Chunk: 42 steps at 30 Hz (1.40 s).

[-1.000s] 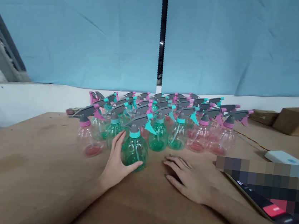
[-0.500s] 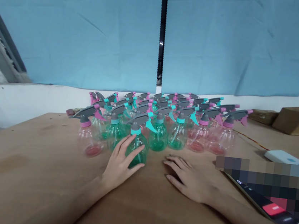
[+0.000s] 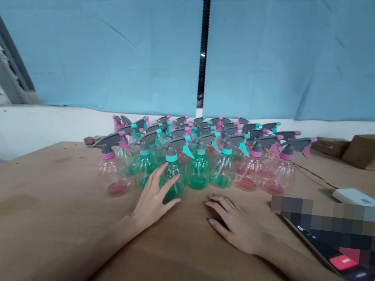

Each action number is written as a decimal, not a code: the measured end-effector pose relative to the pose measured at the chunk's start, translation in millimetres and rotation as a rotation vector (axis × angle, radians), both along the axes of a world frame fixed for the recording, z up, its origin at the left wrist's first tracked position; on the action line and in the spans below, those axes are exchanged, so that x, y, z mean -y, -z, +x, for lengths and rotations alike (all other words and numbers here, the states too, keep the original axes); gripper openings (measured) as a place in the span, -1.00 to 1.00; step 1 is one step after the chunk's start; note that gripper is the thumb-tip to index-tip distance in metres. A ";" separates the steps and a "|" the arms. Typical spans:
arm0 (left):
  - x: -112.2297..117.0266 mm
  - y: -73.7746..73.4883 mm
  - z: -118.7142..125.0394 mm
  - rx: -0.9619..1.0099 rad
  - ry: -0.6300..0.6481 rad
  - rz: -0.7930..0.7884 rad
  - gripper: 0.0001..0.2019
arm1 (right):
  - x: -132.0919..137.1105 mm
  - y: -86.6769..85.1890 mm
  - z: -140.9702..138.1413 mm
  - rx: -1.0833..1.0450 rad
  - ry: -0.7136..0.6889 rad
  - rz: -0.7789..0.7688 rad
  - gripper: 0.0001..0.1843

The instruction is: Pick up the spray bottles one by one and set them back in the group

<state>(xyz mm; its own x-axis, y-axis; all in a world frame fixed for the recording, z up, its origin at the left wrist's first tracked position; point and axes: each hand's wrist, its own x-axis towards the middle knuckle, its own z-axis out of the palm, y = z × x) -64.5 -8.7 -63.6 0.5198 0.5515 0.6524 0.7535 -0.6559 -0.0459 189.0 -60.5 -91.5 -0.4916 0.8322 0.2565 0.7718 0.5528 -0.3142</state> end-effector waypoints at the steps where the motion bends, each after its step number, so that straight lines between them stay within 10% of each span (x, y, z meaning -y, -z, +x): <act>1: -1.1 0.3 0.5 0.002 -0.009 -0.011 -0.46 | 0.2 -0.4 -0.1 0.006 0.000 0.000 -0.57; 32: -7.6 8.1 17.1 -0.073 0.100 -0.047 -0.42 | -1.2 2.1 1.0 -0.024 -0.013 0.010 -0.57; 42: 5.8 0.0 17.1 -0.334 0.372 -0.539 -0.51 | -1.5 1.7 0.4 0.028 -0.008 -0.026 -0.52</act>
